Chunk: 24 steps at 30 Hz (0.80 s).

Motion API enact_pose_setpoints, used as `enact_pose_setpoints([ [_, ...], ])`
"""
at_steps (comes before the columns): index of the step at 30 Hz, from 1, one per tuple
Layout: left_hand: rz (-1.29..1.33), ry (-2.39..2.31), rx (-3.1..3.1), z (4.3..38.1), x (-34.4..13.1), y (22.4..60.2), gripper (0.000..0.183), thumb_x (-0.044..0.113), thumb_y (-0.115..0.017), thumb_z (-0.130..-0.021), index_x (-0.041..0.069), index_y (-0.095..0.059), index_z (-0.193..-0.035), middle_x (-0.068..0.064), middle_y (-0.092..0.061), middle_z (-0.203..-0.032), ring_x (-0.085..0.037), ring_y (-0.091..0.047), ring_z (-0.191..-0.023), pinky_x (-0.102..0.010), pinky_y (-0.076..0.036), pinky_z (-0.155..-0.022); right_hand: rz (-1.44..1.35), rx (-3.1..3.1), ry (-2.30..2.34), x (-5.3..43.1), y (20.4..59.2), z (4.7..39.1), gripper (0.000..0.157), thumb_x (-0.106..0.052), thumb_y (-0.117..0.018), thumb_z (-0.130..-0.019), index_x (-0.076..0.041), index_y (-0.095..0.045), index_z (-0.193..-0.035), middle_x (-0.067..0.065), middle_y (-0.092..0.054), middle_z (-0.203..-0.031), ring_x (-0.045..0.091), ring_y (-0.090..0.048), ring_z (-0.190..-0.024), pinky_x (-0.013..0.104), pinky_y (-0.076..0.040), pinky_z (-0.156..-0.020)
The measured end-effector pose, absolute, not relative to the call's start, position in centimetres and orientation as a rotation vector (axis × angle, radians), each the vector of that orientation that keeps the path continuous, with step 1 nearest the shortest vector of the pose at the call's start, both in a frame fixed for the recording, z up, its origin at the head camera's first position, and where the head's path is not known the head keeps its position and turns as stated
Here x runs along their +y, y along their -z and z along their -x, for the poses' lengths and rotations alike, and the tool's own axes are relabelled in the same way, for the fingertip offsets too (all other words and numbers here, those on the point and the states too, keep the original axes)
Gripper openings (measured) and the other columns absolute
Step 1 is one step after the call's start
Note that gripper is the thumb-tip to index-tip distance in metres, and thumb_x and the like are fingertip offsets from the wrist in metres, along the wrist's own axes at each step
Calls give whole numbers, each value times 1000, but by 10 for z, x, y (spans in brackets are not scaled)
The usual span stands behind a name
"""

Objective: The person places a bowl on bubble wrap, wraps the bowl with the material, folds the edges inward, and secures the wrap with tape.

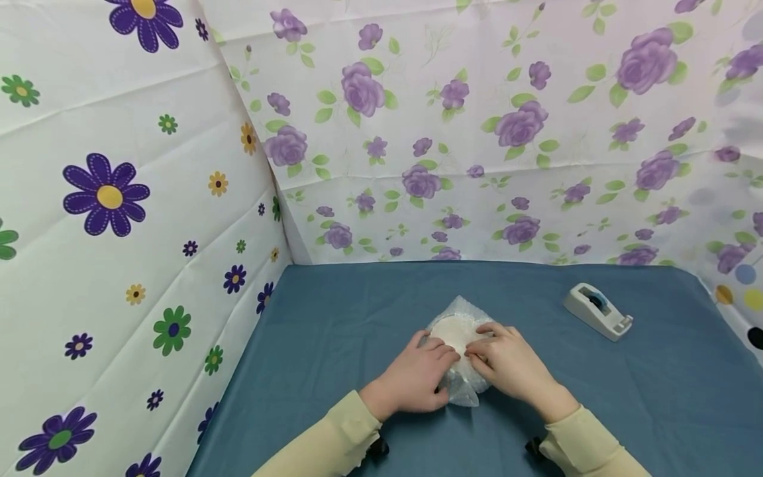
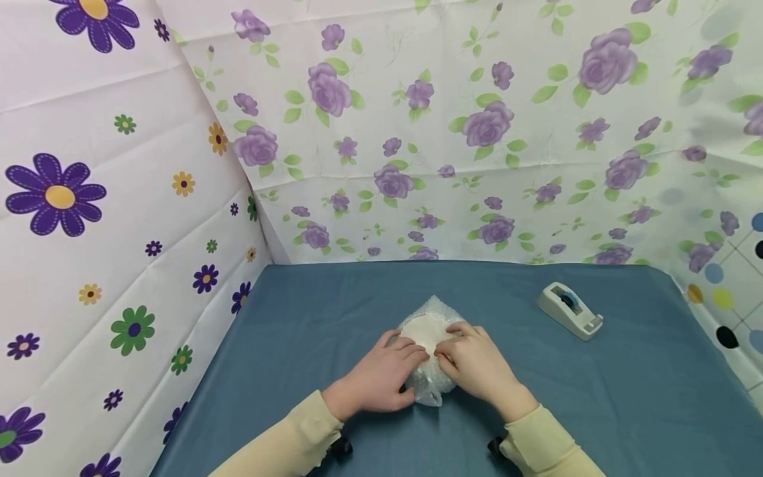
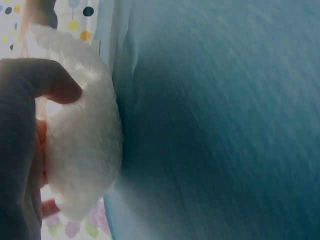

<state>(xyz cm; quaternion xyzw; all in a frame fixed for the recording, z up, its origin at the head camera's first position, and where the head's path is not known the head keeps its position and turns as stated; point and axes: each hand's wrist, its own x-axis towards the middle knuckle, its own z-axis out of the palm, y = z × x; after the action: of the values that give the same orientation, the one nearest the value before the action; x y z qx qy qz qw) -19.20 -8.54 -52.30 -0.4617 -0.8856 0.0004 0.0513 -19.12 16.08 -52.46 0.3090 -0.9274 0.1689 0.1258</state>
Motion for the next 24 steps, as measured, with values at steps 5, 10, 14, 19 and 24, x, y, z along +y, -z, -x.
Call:
enact_pose_setpoints([
  [5, 1385, -79, -2662, 187, -79, 525, 51, 33, -70, -91, 21, -63, -140, 5, -67, -130, -16, -54, -122, -58, -32, -121, -902, -2712, -495, 161, 524, 191, 11, -18, -79, -98, -23, -86, -106, -11, -79, -104, 28, -62, -126, 56, -51, -96],
  [10, 1363, -79, -2672, 184, -76, 526, 51, 34, -71, -89, 21, -64, -138, 5, -66, -129, -17, -52, -121, -59, -33, -119, -905, -2704, -525, 163, 522, 188, 13, -18, -80, -98, -22, -86, -109, -9, -79, -108, 28, -62, -127, 57, -50, -97],
  [14, 1361, -51, -2684, 183, -75, 525, 52, 34, -71, -89, 20, -64, -139, 4, -66, -132, -17, -52, -123, -60, -32, -120, -896, -2675, -599, 170, 522, 185, 16, -17, -81, -98, -21, -85, -112, -6, -79, -116, 30, -62, -129, 60, -50, -100],
  [19, 1362, -41, -2683, 184, -75, 525, 53, 33, -72, -90, 20, -63, -141, 3, -66, -134, -17, -52, -127, -59, -32, -120, -844, -2561, -772, 188, 526, 183, 19, -13, -80, -98, -17, -84, -116, -3, -77, -123, 30, -62, -128, 56, -54, -99],
  [24, 1358, -27, -2692, 185, -77, 527, 53, 30, -70, -90, 20, -63, -141, 3, -65, -136, -18, -51, -127, -60, -31, -120, -583, -2445, -917, 223, 531, 181, 21, -9, -79, -99, -19, -83, -117, -2, -77, -118, 20, -68, -114, 42, -57, -87],
])
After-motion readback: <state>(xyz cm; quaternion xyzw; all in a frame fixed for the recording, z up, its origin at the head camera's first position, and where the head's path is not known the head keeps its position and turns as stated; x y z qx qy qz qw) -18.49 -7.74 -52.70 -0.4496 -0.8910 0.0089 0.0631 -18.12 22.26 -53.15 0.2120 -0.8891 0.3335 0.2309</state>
